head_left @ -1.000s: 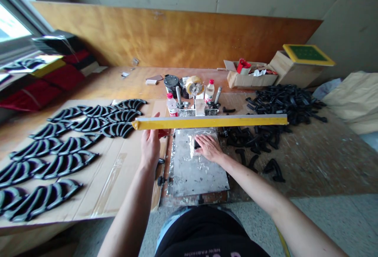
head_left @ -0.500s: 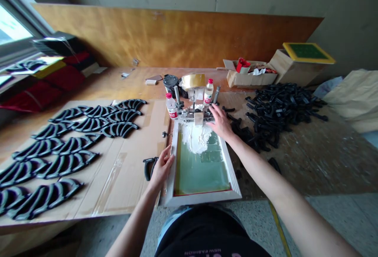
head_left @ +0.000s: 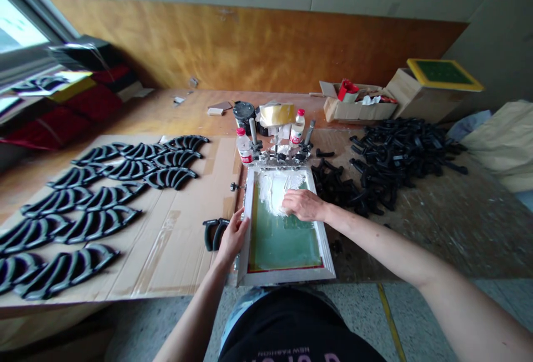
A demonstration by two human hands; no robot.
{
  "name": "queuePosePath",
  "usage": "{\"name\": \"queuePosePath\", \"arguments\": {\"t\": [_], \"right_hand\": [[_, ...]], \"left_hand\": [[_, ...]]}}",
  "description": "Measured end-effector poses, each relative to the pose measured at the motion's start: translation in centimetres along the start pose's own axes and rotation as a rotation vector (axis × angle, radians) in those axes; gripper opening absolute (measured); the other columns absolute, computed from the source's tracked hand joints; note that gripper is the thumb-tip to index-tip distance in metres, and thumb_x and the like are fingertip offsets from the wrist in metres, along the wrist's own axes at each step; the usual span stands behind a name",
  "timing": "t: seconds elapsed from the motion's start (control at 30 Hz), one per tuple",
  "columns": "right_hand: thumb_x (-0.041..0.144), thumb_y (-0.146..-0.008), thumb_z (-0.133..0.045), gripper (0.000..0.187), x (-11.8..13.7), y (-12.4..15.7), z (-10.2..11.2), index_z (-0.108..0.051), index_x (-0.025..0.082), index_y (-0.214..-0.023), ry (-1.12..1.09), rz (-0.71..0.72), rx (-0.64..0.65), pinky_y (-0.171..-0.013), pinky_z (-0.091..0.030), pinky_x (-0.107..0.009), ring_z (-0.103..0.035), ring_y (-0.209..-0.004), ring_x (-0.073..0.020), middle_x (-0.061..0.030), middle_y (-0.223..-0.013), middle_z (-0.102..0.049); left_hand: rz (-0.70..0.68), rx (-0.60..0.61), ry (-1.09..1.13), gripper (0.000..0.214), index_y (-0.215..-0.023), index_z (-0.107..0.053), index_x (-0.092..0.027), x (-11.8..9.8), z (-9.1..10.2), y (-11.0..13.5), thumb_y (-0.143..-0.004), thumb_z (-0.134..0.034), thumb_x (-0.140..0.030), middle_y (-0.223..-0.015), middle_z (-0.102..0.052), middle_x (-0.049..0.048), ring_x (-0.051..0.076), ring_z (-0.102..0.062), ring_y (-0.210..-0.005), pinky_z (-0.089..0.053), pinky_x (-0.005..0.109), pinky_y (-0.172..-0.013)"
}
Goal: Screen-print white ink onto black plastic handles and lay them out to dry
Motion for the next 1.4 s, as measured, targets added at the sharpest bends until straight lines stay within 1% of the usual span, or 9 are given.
{"name": "queuePosePath", "arguments": {"t": [0.37,0.57,0.7,0.8,0.9,1.03,1.23,1.33,1.4], "right_hand": [[0.021,-0.093,-0.054,0.013,0.3,0.7,-0.9,-0.066,0.018,-0.097,0.042,-0.100,-0.157,-0.076,-0.044,-0.030,-0.057,-0.092,-0.0208,-0.0064,-0.091,-0.066],[0.035,-0.088,-0.066,0.054,-9.3,-2.6,5.4,-0.050,0.033,-0.140,-0.036,-0.551,-0.268,-0.082,-0.046,-0.030,-0.061,-0.096,-0.0209,-0.0030,-0.108,-0.068],[0.035,-0.093,-0.056,0.044,-16.1,2.5,7.6,-0.054,0.027,-0.136,-0.106,-0.864,-0.432,-0.082,-0.046,-0.032,-0.063,-0.089,-0.0218,-0.0041,-0.100,-0.071],[0.028,-0.093,-0.051,0.029,-17.9,8.0,5.2,-0.064,0.019,-0.118,-0.205,-1.045,-0.484,-0.077,-0.047,-0.032,-0.063,-0.081,-0.0209,-0.0054,-0.089,-0.070],[0.030,-0.087,-0.062,0.025,-15.1,8.7,0.3,-0.066,0.018,-0.109,-0.295,-0.931,-0.381,-0.078,-0.048,-0.032,-0.062,-0.081,-0.0199,-0.0053,-0.089,-0.069],[0.032,-0.078,-0.077,0.050,-7.6,4.9,-4.0,-0.060,0.024,-0.124,-0.168,-0.615,-0.231,-0.092,-0.044,-0.038,-0.056,-0.105,-0.0238,-0.0078,-0.111,-0.065],[0.031,-0.093,-0.059,0.020,1.3,1.8,-3.9,-0.069,0.023,-0.108,-0.082,-0.532,-0.268,-0.088,-0.044,-0.034,-0.056,-0.097,-0.0218,-0.0074,-0.095,-0.066],[0.029,-0.096,-0.054,0.021,3.7,3.3,-4.2,-0.068,0.026,-0.112,-0.173,-0.347,-0.242,-0.085,-0.045,-0.028,-0.060,-0.093,-0.0171,-0.0032,-0.094,-0.068],[0.027,-0.097,-0.051,0.022,-0.1,8.1,-4.4,-0.067,0.023,-0.112,-0.138,-0.622,-0.244,-0.081,-0.045,-0.027,-0.062,-0.093,-0.0169,-0.0051,-0.098,-0.070]], "left_hand": [[0.025,-0.001,0.035,0.071,-0.137,-0.051,-0.021,-0.7,0.4,0.4,-0.078,-0.060,-0.059,-0.081,-0.070,0.0032,0.017,-0.062,-0.067,-0.044,0.025,-0.058],[0.008,0.034,0.153,0.076,-0.138,-0.051,-0.021,-5.0,2.0,1.6,-0.077,-0.059,-0.066,-0.085,-0.070,0.0025,0.015,-0.060,-0.066,-0.044,0.023,-0.058],[-0.080,0.002,0.324,0.068,-0.118,-0.066,-0.016,-10.5,3.4,1.4,-0.080,-0.053,-0.070,-0.090,-0.070,0.0045,0.014,-0.059,-0.066,-0.046,0.024,-0.060],[-0.219,-0.043,0.536,0.064,-0.115,-0.064,-0.017,-15.2,3.9,0.1,-0.077,-0.058,-0.068,-0.103,-0.069,0.0068,0.018,-0.065,-0.082,-0.053,0.030,-0.072],[-0.251,-0.082,0.636,0.061,-0.115,-0.062,-0.018,-17.3,3.6,-1.3,-0.076,-0.061,-0.064,-0.094,-0.069,0.0060,0.019,-0.066,-0.086,-0.055,0.032,-0.072],[-0.134,-0.108,0.696,0.053,-0.117,-0.059,-0.020,-14.0,0.8,-0.7,-0.081,-0.060,-0.059,-0.093,-0.070,0.0061,0.017,-0.067,-0.080,-0.056,0.027,-0.065],[0.380,0.273,0.615,0.049,-0.114,-0.058,-0.017,-3.4,-9.3,4.6,-0.084,-0.060,-0.055,-0.108,-0.071,0.0151,0.024,-0.070,-0.089,-0.058,0.034,-0.067],[0.380,0.150,0.524,0.044,-0.096,-0.062,-0.015,0.4,-5.9,3.8,-0.080,-0.060,-0.056,-0.077,-0.070,0.0073,0.018,-0.067,-0.066,-0.055,0.029,-0.058],[0.323,-0.049,0.323,0.047,-0.090,-0.062,-0.015,3.2,0.1,2.1,-0.077,-0.055,-0.060,-0.062,-0.064,0.0025,0.016,-0.060,-0.052,-0.052,0.029,-0.050]]}}
Point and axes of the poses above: each hand's wrist, its own y-axis away from the middle knuckle, its own z-axis out of the back of the hand, x = y × z, the point moved 9 cm from there along -y, towards the middle knuckle
